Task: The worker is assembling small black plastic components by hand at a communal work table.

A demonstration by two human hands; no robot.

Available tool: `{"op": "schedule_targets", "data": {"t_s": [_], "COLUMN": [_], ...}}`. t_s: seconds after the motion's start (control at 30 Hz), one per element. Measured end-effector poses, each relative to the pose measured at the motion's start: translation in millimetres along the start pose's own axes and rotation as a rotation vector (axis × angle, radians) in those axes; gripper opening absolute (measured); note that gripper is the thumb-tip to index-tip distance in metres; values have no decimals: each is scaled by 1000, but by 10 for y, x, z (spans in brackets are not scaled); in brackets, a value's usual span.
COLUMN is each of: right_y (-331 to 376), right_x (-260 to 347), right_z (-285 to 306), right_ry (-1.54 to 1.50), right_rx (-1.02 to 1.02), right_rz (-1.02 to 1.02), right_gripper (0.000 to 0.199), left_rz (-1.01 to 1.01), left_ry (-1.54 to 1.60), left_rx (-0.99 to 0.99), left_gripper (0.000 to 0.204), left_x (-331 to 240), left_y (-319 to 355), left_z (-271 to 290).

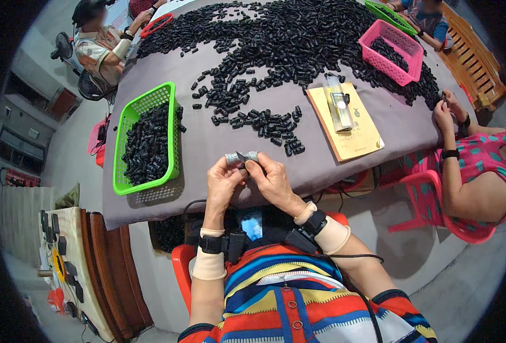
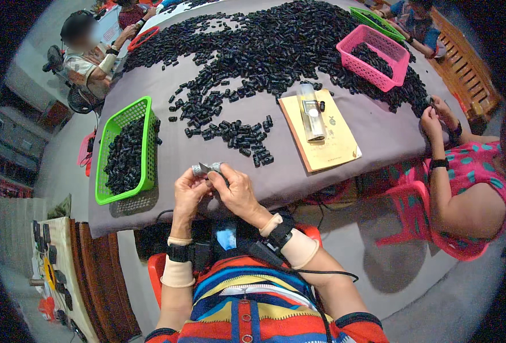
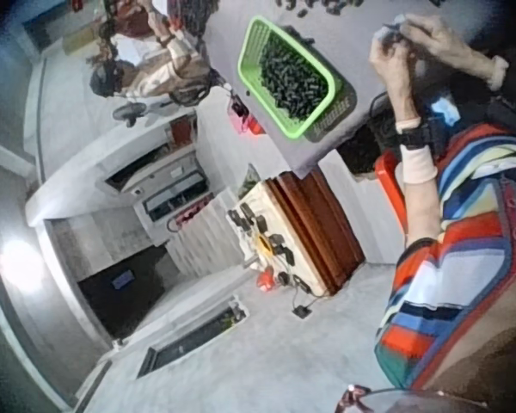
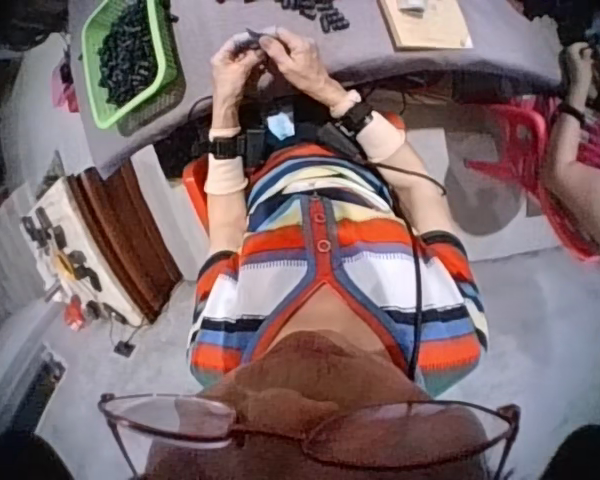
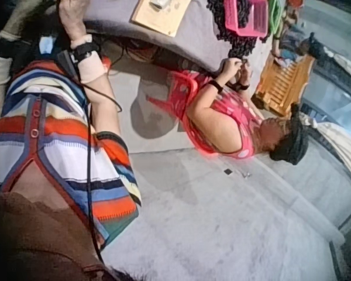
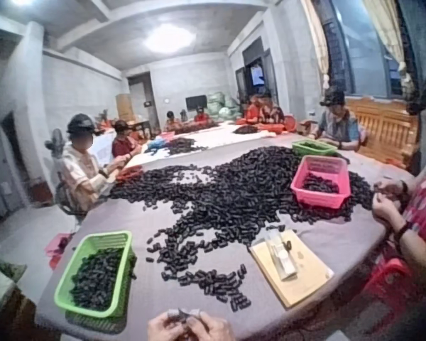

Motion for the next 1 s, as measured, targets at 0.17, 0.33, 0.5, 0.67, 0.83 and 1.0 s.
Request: {"op": "schedule_targets", "data": {"t_s": [0.17, 0.33, 0.5, 0.67, 0.83, 1.0], "right_y": [8, 15, 49, 23, 23, 9], "right_x": [-100, -121, -231, -172, -165, 43], "right_z": [-12, -9, -51, -20, -9, -61], "right_ry": [-27, -94, -298, -198, -53, 129], "right_rx": [-3, 15, -32, -10, 54, 86], "right_rz": [12, -102, -133, -132, -145, 149], "right_gripper": [23, 28, 28, 28, 27, 24], "left_rz": [-34, -73, 10, 6, 19, 20], "left_ry": [117, 217, 253, 397, 425, 547], "left_rx": [-34, -53, -65, -14, 33, 94], "left_gripper": [22, 14, 15, 16, 22, 25], "left_x": [-20, 30, -19, 68, 129, 164], "left_y": [-11, 5, 42, 44, 38, 37], "left_z": [-24, -26, -55, 67, 139, 173]}}
Point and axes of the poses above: each hand's wrist, its own y-axis away from the middle knuckle, its own z-axis out of the back of the hand, x = y × z, the point moved 5 cm from there along -y, towards the middle knuckle, and after that the axes turned 9 degrees about z, right-handed, at the moved point
